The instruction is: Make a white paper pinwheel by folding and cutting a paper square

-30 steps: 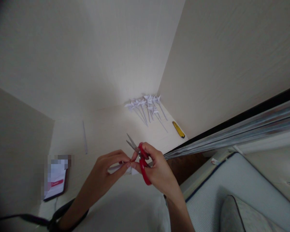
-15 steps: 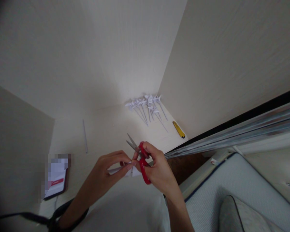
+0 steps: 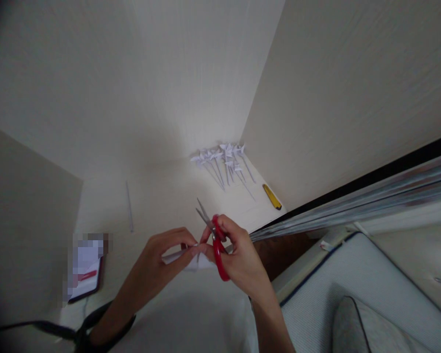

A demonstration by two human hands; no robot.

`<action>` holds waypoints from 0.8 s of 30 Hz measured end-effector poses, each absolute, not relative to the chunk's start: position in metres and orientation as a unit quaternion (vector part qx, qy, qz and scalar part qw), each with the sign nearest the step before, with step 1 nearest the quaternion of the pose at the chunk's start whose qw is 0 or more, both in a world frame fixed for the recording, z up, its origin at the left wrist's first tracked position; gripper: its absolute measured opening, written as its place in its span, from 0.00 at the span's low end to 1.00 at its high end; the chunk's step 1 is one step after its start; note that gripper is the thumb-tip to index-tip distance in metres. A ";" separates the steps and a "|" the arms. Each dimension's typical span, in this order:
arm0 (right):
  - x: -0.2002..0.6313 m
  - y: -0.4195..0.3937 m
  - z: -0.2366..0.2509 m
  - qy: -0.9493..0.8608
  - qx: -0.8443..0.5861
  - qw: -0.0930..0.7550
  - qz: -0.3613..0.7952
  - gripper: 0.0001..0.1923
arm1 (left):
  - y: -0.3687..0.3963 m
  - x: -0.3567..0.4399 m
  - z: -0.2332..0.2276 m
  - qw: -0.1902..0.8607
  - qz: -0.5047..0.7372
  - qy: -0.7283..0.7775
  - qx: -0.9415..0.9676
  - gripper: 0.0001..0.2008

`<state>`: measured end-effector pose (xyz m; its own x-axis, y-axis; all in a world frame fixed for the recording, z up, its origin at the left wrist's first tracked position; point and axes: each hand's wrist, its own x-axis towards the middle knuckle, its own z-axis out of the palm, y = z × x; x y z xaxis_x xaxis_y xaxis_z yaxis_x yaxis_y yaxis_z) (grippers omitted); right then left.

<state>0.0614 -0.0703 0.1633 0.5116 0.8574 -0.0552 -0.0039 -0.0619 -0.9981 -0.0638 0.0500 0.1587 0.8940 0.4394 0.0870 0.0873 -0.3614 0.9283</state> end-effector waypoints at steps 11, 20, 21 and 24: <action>0.058 -0.069 0.162 -0.322 -0.617 0.624 0.355 0.10 | 0.050 -0.064 0.158 0.531 0.148 0.148 0.821 0.09; 0.060 -0.068 0.161 -0.342 -0.629 0.603 0.351 0.04 | 0.050 -0.063 0.163 0.505 0.195 0.151 0.827 0.09; 0.061 -0.068 0.161 -0.345 -0.633 0.601 0.347 0.04 | 0.050 -0.063 0.163 0.496 0.200 0.152 0.831 0.09; 0.060 -0.066 0.160 -0.349 -0.642 0.596 0.332 0.05 | 0.049 -0.062 0.160 0.461 0.231 0.151 0.843 0.07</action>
<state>0.0597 -0.0663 0.1602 0.5354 0.8446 -0.0099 0.0525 -0.0450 -0.9976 -0.0621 0.0487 0.1600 0.8479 0.4670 0.2509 0.0408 -0.5294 0.8474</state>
